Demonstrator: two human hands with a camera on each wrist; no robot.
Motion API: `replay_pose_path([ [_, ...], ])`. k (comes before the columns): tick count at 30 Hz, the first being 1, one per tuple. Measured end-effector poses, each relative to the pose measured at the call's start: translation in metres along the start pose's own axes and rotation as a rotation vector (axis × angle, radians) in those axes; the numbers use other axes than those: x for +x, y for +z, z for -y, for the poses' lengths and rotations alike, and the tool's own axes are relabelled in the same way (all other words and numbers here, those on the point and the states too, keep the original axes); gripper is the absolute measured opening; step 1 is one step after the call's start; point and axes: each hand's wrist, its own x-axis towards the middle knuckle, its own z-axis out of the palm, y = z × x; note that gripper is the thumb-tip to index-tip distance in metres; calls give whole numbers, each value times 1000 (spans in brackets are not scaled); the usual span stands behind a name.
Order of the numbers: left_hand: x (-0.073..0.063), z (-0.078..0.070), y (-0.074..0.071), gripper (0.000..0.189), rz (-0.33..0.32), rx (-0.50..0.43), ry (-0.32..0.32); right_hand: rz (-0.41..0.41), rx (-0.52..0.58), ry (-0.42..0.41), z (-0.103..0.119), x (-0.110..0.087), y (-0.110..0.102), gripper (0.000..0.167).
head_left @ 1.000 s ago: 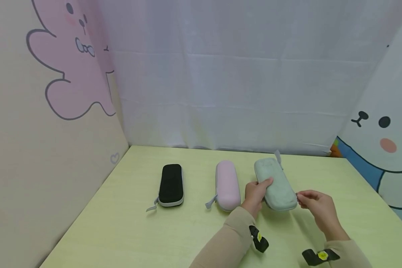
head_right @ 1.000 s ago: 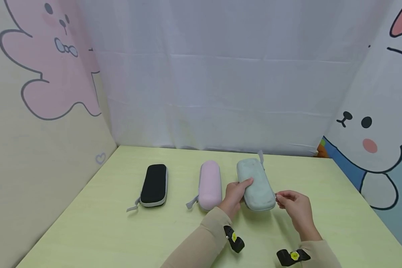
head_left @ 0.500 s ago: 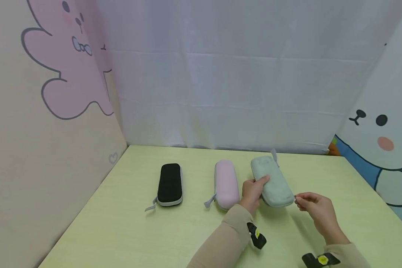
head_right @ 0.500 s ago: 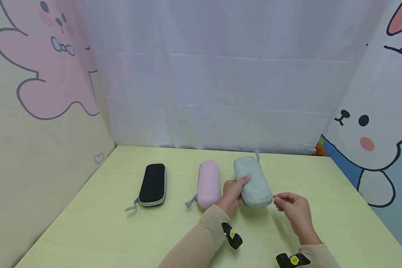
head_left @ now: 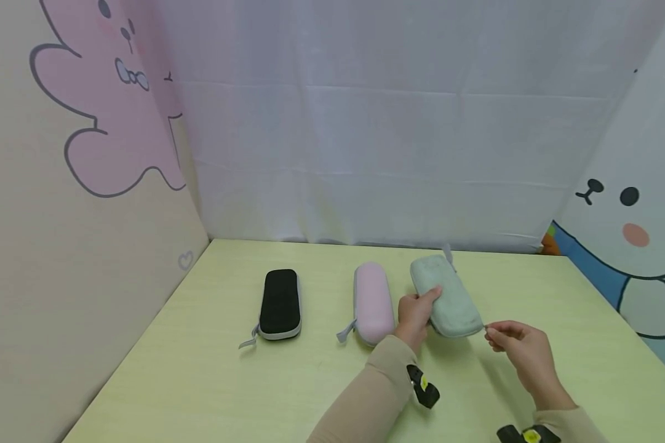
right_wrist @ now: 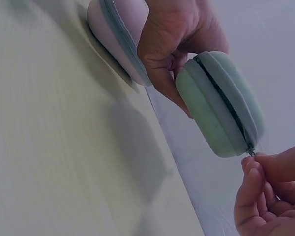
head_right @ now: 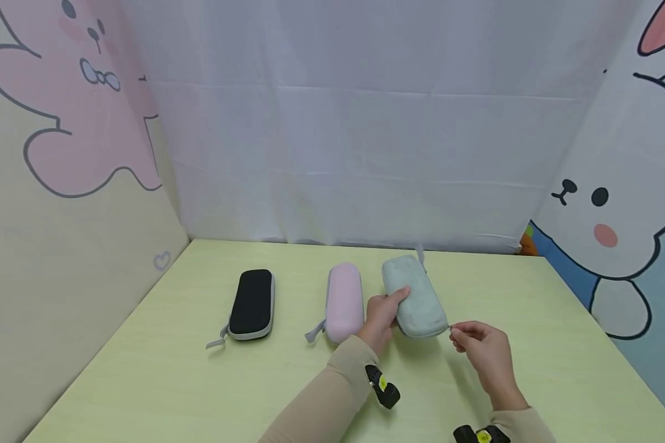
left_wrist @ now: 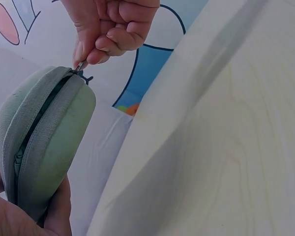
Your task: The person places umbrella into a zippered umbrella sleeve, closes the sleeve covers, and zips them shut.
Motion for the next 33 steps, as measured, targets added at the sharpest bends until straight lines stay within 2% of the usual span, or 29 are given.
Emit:
replay_pose_path([
  [6,0,-2,-1,37,-19,-9,10,2,21,-14,18,-18,6,15],
  [11,-2,-1,-2,37,-33,-13,27,-8,35,-22,30,-31,12,18],
  [19,-3,0,-3,36,-55,-8,35,-51,41,6,51,-48,26,13],
  [24,-4,1,-2,38,-71,-22,27,-73,62,20,56,-52,31,12],
  [33,-3,2,-1,40,-94,-48,22,-58,57,-2,57,-58,41,19],
])
